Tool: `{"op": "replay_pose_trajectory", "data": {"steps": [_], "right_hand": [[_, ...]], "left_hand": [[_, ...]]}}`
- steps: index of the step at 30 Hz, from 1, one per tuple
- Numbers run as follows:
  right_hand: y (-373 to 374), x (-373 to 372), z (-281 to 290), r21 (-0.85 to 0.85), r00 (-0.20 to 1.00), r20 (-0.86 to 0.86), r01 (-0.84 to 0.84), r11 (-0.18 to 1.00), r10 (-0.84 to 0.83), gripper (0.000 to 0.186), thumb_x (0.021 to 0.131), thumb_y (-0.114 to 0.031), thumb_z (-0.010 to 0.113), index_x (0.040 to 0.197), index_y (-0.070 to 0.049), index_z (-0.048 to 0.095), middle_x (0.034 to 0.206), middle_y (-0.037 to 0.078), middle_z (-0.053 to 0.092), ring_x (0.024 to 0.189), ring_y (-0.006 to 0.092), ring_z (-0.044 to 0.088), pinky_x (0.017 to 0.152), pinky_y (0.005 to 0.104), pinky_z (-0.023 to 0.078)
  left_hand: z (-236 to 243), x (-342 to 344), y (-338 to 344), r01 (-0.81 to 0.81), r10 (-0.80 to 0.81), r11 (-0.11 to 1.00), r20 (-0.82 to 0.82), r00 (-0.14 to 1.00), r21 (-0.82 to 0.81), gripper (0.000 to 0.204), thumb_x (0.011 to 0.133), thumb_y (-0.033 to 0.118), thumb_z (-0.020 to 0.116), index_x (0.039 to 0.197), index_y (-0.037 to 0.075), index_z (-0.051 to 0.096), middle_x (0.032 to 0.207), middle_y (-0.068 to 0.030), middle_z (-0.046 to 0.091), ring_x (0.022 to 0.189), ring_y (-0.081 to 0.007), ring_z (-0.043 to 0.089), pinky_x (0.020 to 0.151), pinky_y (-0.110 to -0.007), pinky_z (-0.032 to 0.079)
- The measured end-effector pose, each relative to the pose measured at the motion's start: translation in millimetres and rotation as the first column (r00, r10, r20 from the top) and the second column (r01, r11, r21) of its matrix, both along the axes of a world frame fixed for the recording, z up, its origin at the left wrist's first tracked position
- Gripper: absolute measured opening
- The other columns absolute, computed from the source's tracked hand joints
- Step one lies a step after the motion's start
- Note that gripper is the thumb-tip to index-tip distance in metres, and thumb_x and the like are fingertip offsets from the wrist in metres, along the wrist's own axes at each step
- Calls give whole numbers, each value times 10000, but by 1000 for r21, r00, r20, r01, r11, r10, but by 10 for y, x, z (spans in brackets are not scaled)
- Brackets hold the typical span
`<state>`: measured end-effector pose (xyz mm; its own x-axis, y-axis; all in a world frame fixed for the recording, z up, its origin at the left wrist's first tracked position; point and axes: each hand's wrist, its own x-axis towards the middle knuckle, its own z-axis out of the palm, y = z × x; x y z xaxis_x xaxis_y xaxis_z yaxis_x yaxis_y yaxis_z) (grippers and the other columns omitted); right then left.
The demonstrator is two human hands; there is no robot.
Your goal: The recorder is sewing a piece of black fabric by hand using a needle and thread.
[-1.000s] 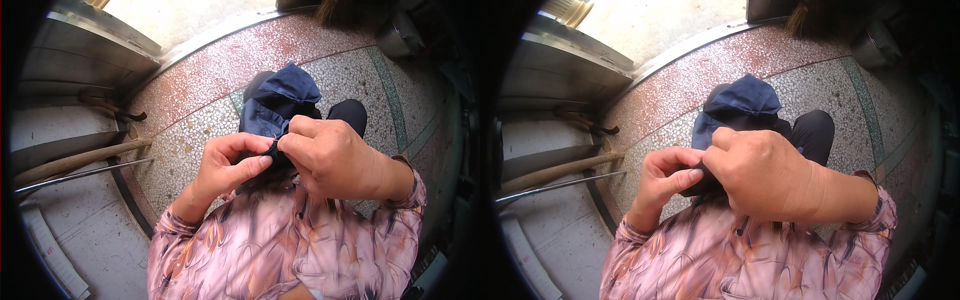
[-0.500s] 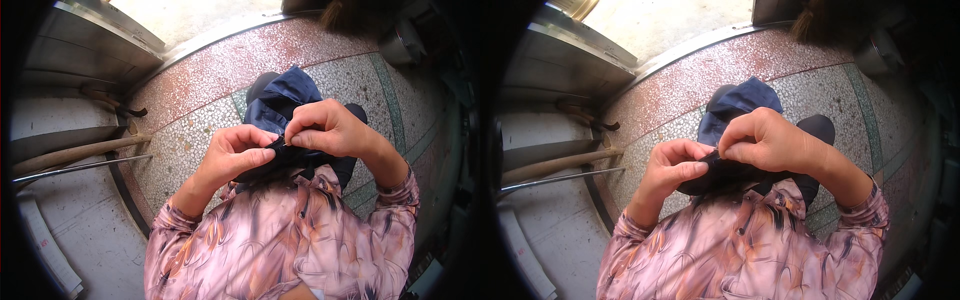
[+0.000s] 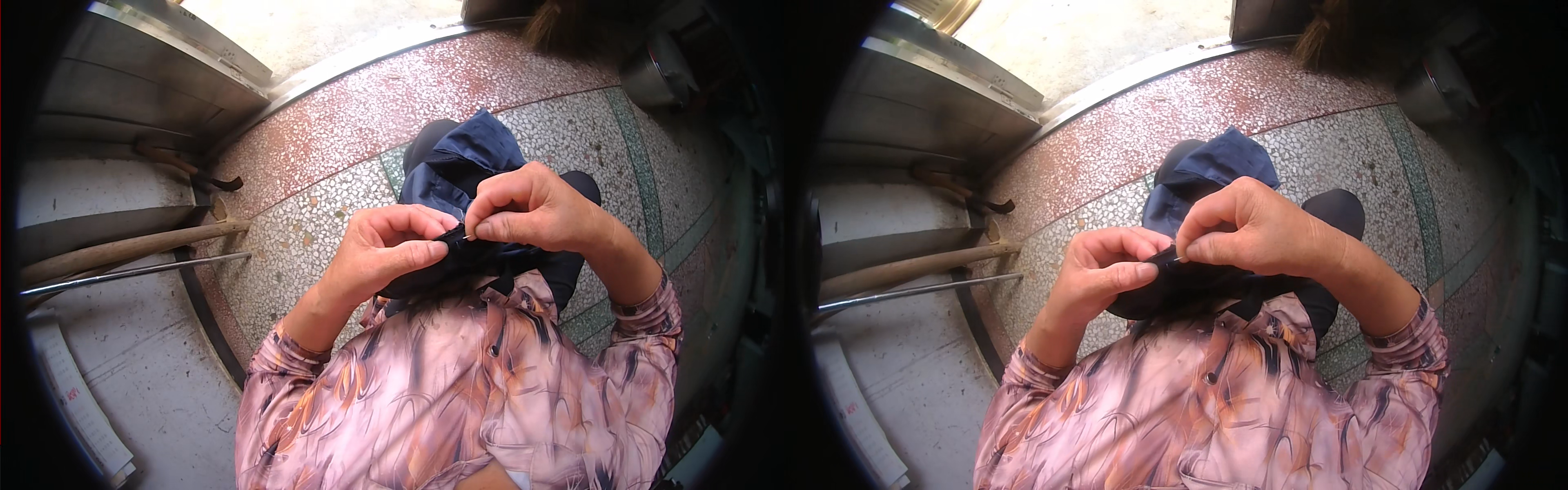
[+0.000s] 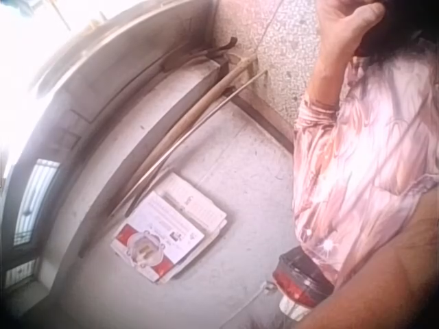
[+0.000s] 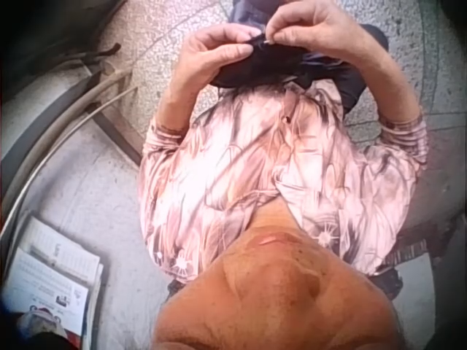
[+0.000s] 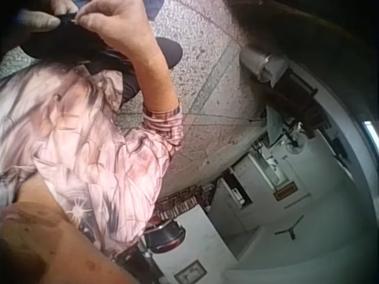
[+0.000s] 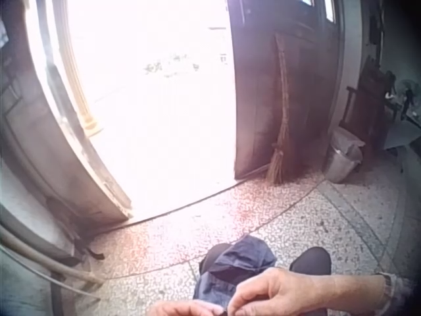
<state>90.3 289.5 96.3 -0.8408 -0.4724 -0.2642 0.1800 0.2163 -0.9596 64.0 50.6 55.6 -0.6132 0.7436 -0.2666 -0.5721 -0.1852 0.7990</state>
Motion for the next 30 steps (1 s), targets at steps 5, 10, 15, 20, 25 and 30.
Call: {"op": "replay_pose_trajectory", "data": {"steps": [5, 10, 15, 20, 25, 30], "right_hand": [[9, -22, -13, -23, 996, 87, -16, 1000, 18, 100, 829, -81, 665, 869, 8, 687, 737, 11, 625, 660, 57, 538, 580, 208, 406], [29, -20, -54, -150, 967, 255, 33, 988, 7, 127, 833, -110, 671, 860, 13, 688, 685, -22, 581, 586, 29, 478, 521, 188, 358], [38, -7, -93, -218, 944, 329, 66, 974, 9, 147, 830, -116, 676, 871, 25, 683, 661, -21, 560, 537, 24, 442, 479, 179, 324], [48, 3, -140, -259, 935, 356, 82, 962, 16, 153, 831, -108, 678, 887, 35, 677, 662, -14, 559, 518, 26, 432, 459, 179, 315], [9, 22, -115, -184, 962, 268, -1, 983, 51, 137, 842, -94, 643, 929, 4, 684, 664, -21, 581, 527, 26, 488, 463, 176, 359], [-139, 155, -46, -11, 990, 58, 127, 992, -126, 99, 853, -34, 594, 944, 5, 584, 711, 40, 591, 589, 99, 560, 529, 226, 437]], "left_hand": [[-13, -2, 1, 6, -6, 1000, 9, 1000, 20, 124, 803, -25, 676, 923, -30, 647, 1081, -156, 634, 960, -173, 609, 850, -287, 489], [-5, -4, 11, 11, -11, 1000, 15, 1000, 11, 124, 797, -40, 673, 919, -30, 651, 1070, -148, 636, 966, -173, 605, 862, -289, 481], [-1, -7, 40, 26, -26, 999, 18, 999, 28, 122, 795, -47, 671, 914, -32, 653, 1061, -140, 633, 973, -171, 599, 865, -283, 473], [-27, 8, 61, 35, -36, 998, 22, 999, 60, 102, 802, -36, 669, 903, -32, 657, 1052, -119, 610, 952, -157, 584, 842, -261, 464], [-60, 40, 97, 48, -49, 997, 21, 999, 65, 95, 804, -15, 676, 897, -24, 659, 1042, -92, 594, 940, -147, 575, 842, -251, 451], [-104, 77, 125, -28, 28, 1000, -44, 999, -3, 86, 807, 11, 681, 887, -10, 658, 1031, -75, 588, 957, -143, 558, 873, -261, 425]]}}
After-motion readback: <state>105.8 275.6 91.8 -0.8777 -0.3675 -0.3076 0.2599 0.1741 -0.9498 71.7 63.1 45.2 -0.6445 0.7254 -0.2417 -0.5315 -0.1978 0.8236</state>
